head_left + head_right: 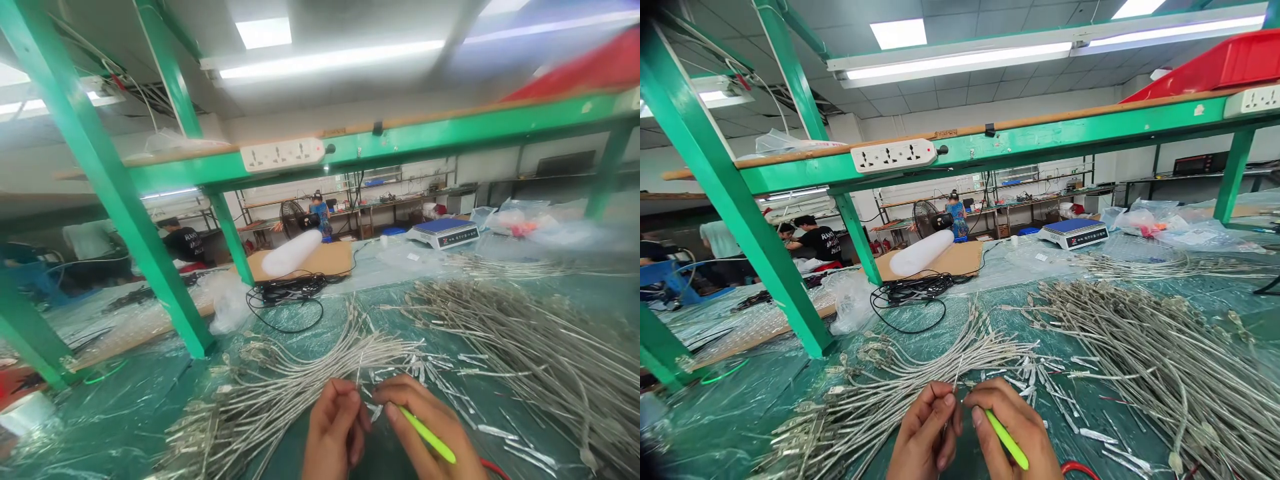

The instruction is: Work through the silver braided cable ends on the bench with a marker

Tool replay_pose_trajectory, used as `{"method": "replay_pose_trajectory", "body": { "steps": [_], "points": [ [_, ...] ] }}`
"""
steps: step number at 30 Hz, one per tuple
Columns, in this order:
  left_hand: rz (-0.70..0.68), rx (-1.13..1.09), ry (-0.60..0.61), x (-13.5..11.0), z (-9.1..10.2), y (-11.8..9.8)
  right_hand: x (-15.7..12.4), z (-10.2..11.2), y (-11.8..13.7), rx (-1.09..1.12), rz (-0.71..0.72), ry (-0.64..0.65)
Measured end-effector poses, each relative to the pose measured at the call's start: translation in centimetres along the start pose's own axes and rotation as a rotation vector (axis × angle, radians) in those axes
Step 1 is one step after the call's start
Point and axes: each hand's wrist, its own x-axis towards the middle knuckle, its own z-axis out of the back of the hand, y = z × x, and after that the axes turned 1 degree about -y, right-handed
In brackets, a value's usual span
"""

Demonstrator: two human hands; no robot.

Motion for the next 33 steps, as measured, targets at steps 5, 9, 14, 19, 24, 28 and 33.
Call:
{"method": "replay_pose_trajectory", "body": {
  "steps": [5,9,14,19,24,28,33],
  "points": [
    [0.012,-0.005,0.008,0.0,-0.1,-0.1,-0.2,0.0,-0.2,-0.046,-0.023,-0.014],
    [0.056,-0.013,-0.034,0.0,-0.2,0.2,0.1,-0.1,0.1,0.056,0.064,0.151],
    [0.061,-0.04,-0.107,-0.2,-0.3,0.1,0.4,0.0,0.8,0.163,0.104,0.259],
    [0.014,-0.002,-0.05,-0.1,-0.3,-0.1,0.2,0.5,0.6,0.066,0.026,0.091],
    [-0.01,0.029,-0.036,0.2,0.0,0.4,0.0,0.4,0.3,0.011,0.028,0.057],
    [-0.015,0.024,-0.025,0.1,-0.1,0.3,-0.1,-0.1,-0.2,-0.03,-0.011,0.023],
    [-0.014,-0.007,-0.013,-0.2,-0.4,-0.3,0.0,0.1,-1.7,-0.123,-0.049,-0.099]
  ]
}}
